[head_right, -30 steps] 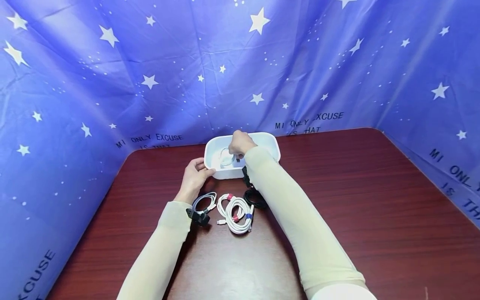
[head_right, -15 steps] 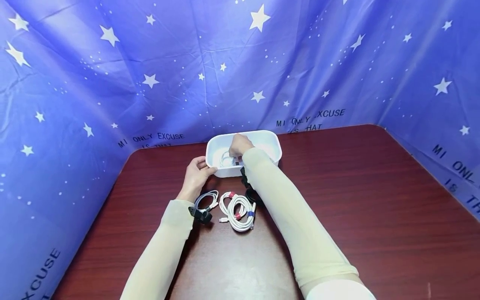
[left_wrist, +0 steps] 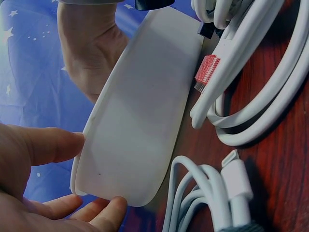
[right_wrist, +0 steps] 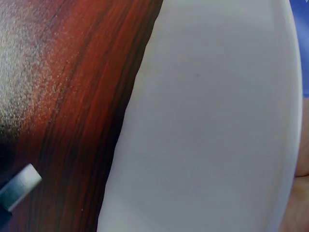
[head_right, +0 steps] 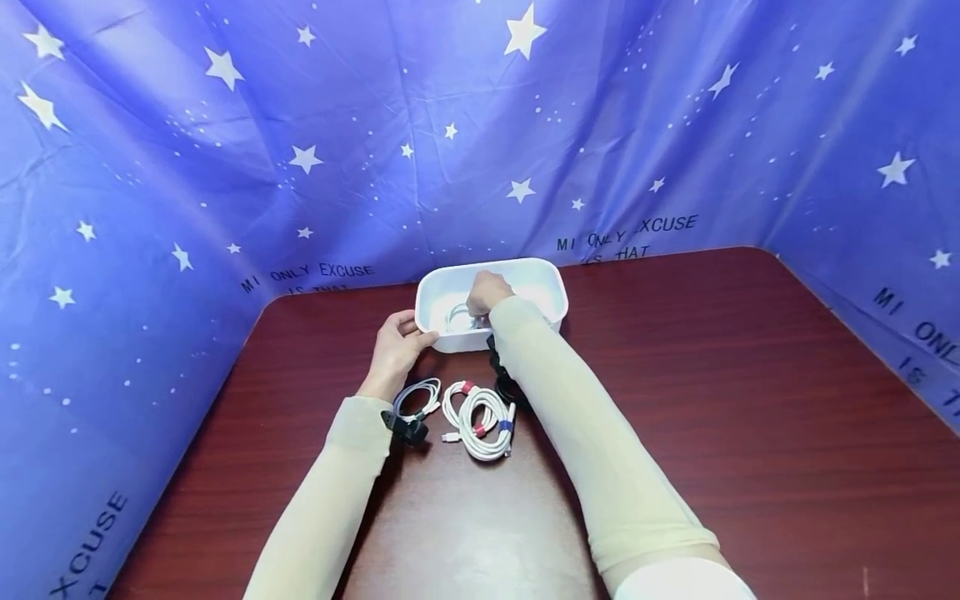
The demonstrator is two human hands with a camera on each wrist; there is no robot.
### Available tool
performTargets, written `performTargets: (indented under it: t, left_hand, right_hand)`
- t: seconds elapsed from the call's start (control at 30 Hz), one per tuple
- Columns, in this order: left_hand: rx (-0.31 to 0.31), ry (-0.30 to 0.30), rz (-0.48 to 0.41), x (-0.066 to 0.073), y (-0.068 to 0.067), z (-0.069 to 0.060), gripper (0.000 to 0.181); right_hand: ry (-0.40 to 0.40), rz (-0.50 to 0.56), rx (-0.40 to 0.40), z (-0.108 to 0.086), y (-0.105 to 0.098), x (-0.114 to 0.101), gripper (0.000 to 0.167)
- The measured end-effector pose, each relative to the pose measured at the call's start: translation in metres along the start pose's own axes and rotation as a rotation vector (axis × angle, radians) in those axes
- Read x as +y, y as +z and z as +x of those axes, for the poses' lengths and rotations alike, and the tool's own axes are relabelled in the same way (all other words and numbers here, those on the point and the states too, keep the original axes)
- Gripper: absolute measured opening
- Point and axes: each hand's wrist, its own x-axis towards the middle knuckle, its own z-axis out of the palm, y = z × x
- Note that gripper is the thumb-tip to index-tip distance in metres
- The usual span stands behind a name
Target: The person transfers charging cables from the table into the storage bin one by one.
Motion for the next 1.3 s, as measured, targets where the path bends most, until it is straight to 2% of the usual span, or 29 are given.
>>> performTargets:
  t: [0.13,0.3,0.53,0.9,1.13,1.3]
  left_hand:
    - [0.004,-0.004,0.009,0.0012,-0.0010,-0.0015,0.058]
    - [-0.021,-0.007,0.012,0.0032,-0.0007,-0.0012,0.060]
    - [-0.021,-0.010,0.034,0.0052,-0.0071,-0.0013,0.058]
    - [-0.037,0.001,0.011,0.0064,-0.0021,-0.0026,0.059]
    - [-0.035,0.004,0.015,0.0071,-0.0025,-0.0027,0.059]
    - [-0.036,-0.001,0.006,0.0068,-0.0031,-0.0034,0.059]
  right_hand:
    - [-0.002,-0.035,-0.014,-0.0002,0.0010,-0.0003,0.008]
    - [0.022,-0.048,-0.020,0.0002,-0.0008,-0.0007,0.010]
    - [0.027,-0.019,-0.046,0.0001,0.0019,-0.0055,0.014]
    - [0.025,-0.052,-0.057,-0.0053,-0.0049,-0.0023,0.016]
    - [0.038,-0.016,-0.065,-0.0065,-0.0071,-0.0019,0.019]
    - [0.039,0.042,-0.031,-0.0057,-0.0078,0.0006,0.019]
